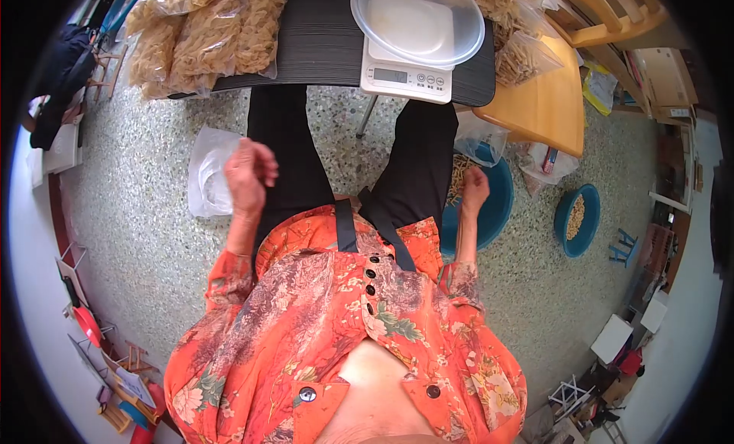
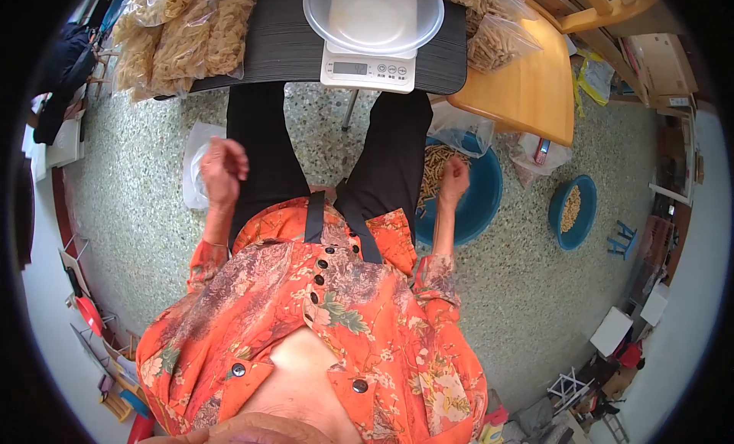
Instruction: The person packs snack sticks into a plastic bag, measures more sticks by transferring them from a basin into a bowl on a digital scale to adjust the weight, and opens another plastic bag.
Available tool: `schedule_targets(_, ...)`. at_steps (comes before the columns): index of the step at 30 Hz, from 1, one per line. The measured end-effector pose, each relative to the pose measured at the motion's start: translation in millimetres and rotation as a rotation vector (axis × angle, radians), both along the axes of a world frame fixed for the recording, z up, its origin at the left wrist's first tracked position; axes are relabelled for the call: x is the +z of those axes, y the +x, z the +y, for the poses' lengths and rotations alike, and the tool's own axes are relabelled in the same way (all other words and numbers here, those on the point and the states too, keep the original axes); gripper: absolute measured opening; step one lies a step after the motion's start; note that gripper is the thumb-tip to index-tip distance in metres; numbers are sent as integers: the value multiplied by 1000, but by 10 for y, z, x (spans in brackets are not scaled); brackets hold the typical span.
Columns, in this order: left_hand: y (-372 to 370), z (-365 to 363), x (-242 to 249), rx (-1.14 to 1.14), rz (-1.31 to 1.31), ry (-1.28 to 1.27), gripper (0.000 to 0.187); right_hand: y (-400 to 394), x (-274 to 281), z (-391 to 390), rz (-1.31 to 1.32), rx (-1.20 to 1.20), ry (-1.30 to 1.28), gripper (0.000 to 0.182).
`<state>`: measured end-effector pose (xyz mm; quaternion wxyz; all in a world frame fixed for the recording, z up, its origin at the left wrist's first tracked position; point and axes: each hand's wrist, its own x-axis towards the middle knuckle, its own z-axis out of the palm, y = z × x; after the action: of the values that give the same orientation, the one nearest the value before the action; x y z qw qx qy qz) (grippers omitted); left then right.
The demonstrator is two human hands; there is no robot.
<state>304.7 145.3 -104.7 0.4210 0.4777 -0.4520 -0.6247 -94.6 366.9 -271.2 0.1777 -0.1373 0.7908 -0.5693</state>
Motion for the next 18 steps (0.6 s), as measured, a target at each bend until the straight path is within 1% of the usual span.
schedule_targets(1, -151, 44, -21, -77, 5, 45, 42, 59, -69, 43, -194, 31, 6, 21)
schedule_targets(2, -301, 88, -65, -153, 10, 93, 41, 86, -137, 85, -193, 24, 3, 21)
schedule_targets(4, -555, 119, -224, -367, -23, 147, 34, 143, -275, 176, -396, 184, 202, 18)
schedule_targets(6, -835, 152, -404, -493, -92, 206, 29, 217, -423, 305, -443, 135, 189, 17)
schedule_targets(7, -954, 156, -489, -511, -97, 204, 29, 219, -515, 405, -477, 158, 240, 18)
schedule_targets(8, -1064, 157, -578, -608, -171, 158, 28, 249, -537, 467, -513, 181, 291, 20)
schedule_targets(9, -1130, 148, -658, -701, -243, 111, 29, 304, -569, 522, -518, 168, 285, 20)
schedule_targets(10, -1159, 133, -728, -711, -247, 109, 29, 388, -576, 558, -525, 121, 263, 16)
schedule_targets(11, -1214, 107, -828, -759, -306, 105, 29, 423, -610, 574, -532, 76, 241, 13)
schedule_targets(12, -1238, 96, -893, -808, -363, 98, 29, 467, -605, 595, -531, 68, 235, 13)
schedule_targets(15, -1185, 94, -1035, -830, -373, 112, 28, 533, -647, 733, -601, 14, 203, 11)
schedule_targets(17, -1183, 84, -1089, -836, -390, 114, 27, 572, -595, 744, -602, -20, 299, 10)
schedule_targets(18, -1176, 77, -1114, -831, -409, 118, 26, 561, -566, 721, -602, -20, 299, 10)
